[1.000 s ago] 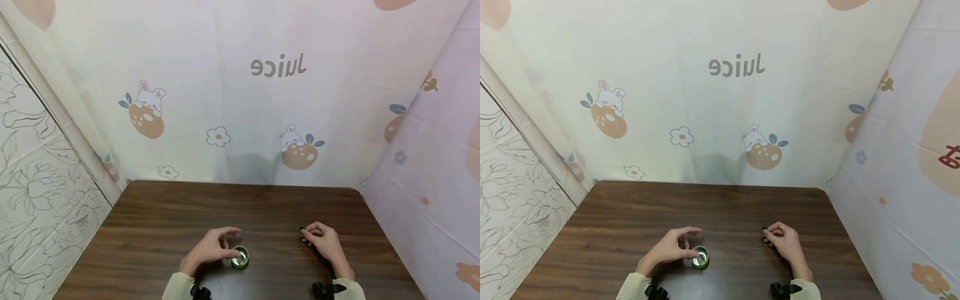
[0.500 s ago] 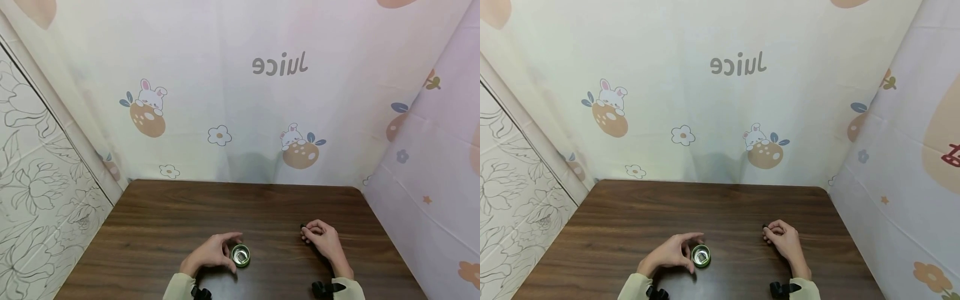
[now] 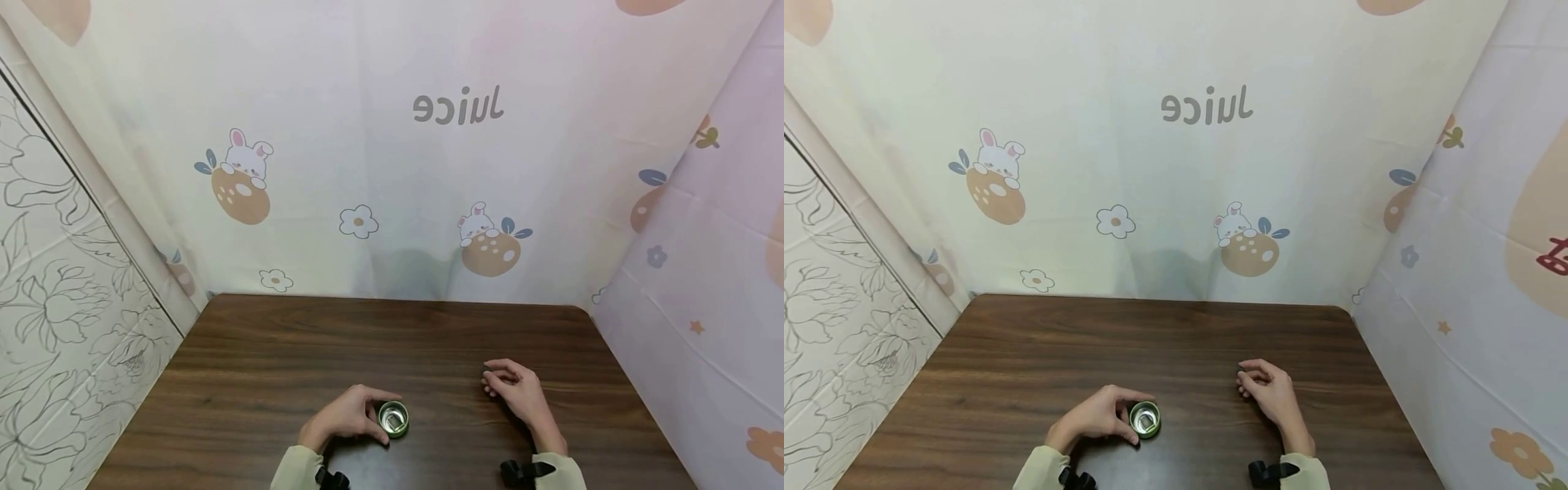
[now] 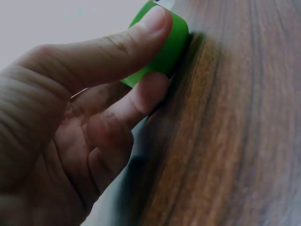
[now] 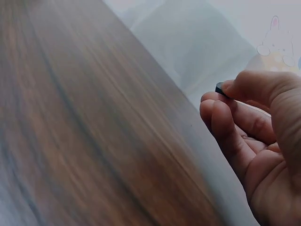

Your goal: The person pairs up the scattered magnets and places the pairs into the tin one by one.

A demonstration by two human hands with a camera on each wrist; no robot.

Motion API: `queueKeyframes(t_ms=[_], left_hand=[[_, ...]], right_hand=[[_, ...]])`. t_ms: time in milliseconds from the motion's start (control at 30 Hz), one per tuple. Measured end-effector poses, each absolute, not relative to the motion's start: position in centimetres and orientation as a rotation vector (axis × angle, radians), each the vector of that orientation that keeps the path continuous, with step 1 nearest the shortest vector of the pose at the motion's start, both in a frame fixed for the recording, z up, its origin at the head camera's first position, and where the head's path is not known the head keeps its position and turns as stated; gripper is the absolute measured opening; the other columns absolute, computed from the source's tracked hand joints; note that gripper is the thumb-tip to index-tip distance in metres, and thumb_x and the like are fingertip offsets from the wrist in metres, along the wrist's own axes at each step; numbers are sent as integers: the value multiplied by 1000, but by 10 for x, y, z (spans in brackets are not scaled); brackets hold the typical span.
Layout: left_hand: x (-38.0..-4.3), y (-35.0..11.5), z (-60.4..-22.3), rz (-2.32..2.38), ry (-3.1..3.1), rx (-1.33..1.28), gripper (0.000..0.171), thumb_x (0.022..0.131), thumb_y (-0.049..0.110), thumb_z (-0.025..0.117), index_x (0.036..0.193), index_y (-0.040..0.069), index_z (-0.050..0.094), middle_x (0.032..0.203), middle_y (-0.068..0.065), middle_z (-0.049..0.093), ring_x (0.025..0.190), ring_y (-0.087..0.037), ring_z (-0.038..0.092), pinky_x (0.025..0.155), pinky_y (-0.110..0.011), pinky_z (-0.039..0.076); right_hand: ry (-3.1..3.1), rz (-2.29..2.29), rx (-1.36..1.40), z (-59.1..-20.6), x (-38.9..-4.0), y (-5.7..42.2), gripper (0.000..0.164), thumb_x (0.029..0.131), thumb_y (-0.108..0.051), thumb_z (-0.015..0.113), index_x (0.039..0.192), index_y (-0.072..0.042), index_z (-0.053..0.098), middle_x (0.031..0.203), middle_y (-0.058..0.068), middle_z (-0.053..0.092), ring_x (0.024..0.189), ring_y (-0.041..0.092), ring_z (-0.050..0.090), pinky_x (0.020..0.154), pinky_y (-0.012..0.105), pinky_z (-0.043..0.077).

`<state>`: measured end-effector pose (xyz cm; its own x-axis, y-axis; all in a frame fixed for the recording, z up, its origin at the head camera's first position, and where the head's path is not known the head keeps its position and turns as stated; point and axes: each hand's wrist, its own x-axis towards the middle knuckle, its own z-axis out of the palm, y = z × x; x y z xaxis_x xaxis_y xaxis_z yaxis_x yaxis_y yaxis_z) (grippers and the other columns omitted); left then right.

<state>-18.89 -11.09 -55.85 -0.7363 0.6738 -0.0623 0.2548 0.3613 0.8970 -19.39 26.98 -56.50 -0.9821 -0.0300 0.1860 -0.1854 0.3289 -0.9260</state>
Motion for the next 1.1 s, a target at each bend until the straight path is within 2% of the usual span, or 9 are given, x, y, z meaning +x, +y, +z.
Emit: queueKeyframes(t_ms=[167, 267, 633, 1100], left_hand=[[-190, -110, -563, 1404, 2182, 810, 69, 71, 10, 95, 135, 11, 69, 95, 8, 79, 62, 0, 66, 56, -18, 51], [-191, -110, -564, 1444, 2154, 820, 67, 71, 9, 95, 133, 8, 69, 113, 5, 78, 66, 0, 67, 62, -19, 54], [-190, -110, -570, 1503, 2154, 764, 64, 68, 9, 96, 127, 16, 73, 107, 7, 79, 64, -3, 68, 62, -22, 56], [-191, -109, -573, 1515, 2154, 750, 62, 68, 10, 96, 126, 17, 74, 105, 8, 79, 62, -4, 67, 59, -21, 54]], right_hand=[[-2440, 1758, 255, -565, -195, 263, 26, 97, -10, 72, 115, 8, 68, 87, 22, 76, 69, 20, 73, 59, 34, 59], [-2452, 1768, 274, -563, -196, 259, 25, 98, -10, 71, 114, 8, 65, 88, 22, 76, 69, 21, 72, 59, 35, 59], [-2539, 1806, 344, -553, -195, 235, 18, 98, -6, 69, 108, 8, 66, 88, 22, 75, 69, 20, 71, 60, 35, 60], [-2612, 1853, 525, -545, -191, 192, 14, 98, -8, 70, 106, 3, 68, 88, 20, 75, 68, 26, 70, 61, 35, 59]])
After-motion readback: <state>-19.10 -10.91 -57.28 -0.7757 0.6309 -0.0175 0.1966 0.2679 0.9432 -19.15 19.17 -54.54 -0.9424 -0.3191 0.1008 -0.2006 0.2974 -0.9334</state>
